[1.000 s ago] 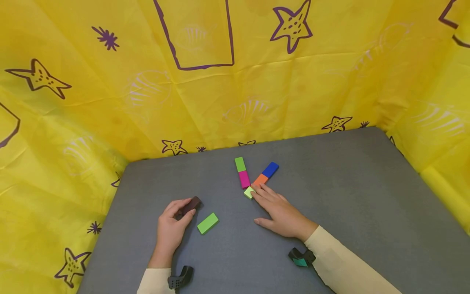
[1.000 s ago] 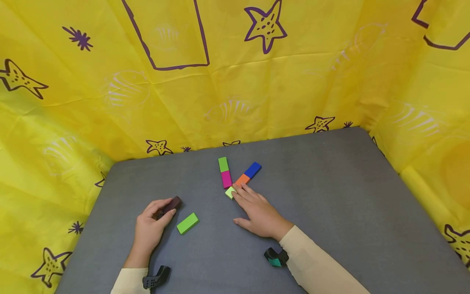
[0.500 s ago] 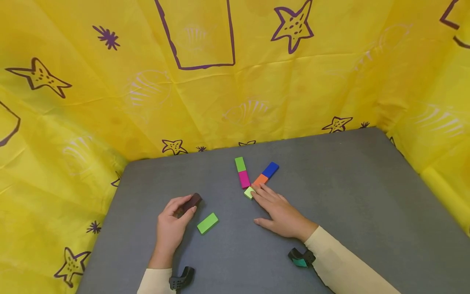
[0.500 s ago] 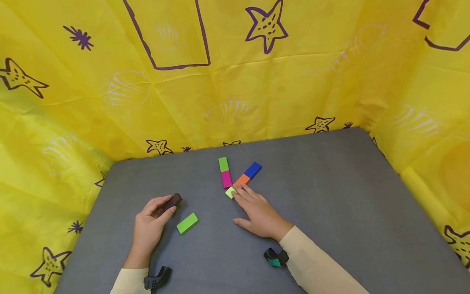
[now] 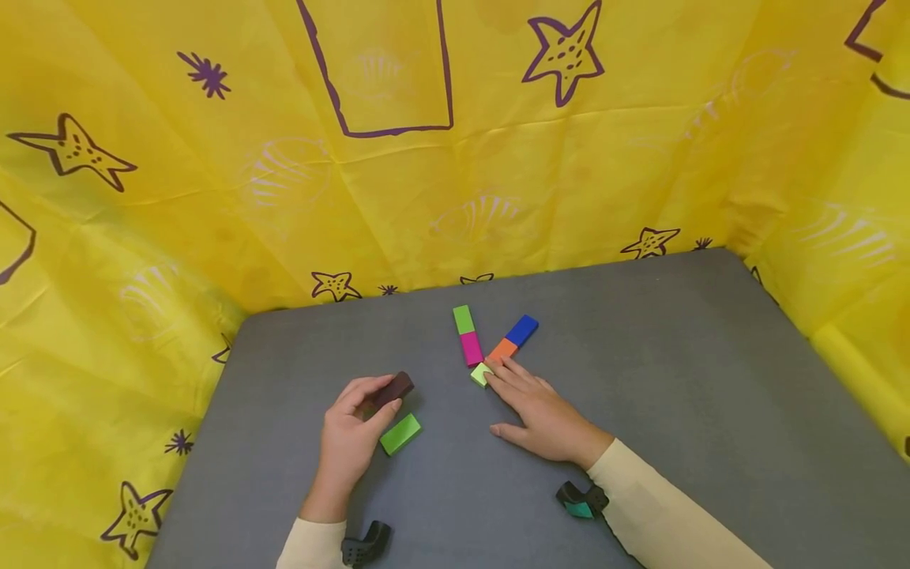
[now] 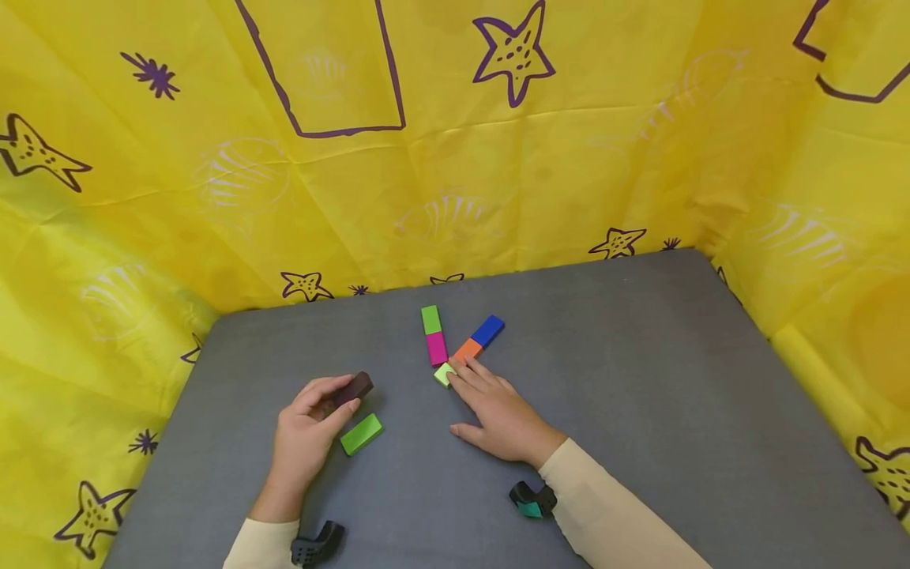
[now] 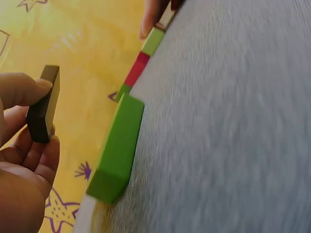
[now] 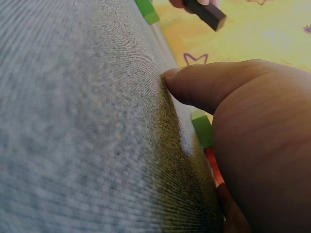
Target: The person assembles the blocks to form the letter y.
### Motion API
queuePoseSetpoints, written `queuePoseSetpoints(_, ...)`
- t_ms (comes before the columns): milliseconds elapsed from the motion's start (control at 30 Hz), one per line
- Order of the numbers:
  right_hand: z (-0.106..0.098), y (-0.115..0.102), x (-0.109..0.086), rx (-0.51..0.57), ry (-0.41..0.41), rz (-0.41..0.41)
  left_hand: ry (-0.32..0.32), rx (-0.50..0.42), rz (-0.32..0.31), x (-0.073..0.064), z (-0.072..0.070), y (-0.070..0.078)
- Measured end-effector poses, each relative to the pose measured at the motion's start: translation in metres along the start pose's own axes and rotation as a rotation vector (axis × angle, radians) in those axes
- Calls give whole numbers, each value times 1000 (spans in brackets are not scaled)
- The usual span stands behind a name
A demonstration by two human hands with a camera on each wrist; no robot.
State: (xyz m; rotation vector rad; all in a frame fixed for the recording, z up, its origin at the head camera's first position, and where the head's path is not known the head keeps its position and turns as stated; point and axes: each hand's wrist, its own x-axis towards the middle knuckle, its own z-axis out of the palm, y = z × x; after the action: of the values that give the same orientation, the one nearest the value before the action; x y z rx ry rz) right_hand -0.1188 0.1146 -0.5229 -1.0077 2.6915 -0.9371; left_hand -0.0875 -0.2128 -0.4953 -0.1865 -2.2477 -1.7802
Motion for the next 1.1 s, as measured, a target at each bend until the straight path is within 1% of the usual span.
queuePoseSetpoints(133,1,0,0,-6,4,-5,-38,-52,13,1,8,3)
queuePoseSetpoints(333,2,1,0,-17,17,-17,-58,-93,-10,4,23,8)
queuePoseSetpoints(400,2,1,0,-18,23,-18,-67,-95,-17,4,29,9)
queuePoseSetpoints(533,2,0,0,-13,30,-19,-86,-62,-17,6,43,10)
queuePoseSetpoints(667,2,1,0,-12,39,-23,-95,3,-13,8,56,8)
queuePoseSetpoints(800,3,1,1,-13,44,-30,-93,95,-1,8,65,5)
queuePoseSetpoints(867,3,1,1,-13,44,-32,-94,163,31,8,68,4)
queuePoseSetpoints(1000,3,2,1,-15,47,-30,-103,319,120,8,75,1)
queuePoseSetpoints(1100,3,1,1,-18,47,-30,-111,395,162,8,79,-1)
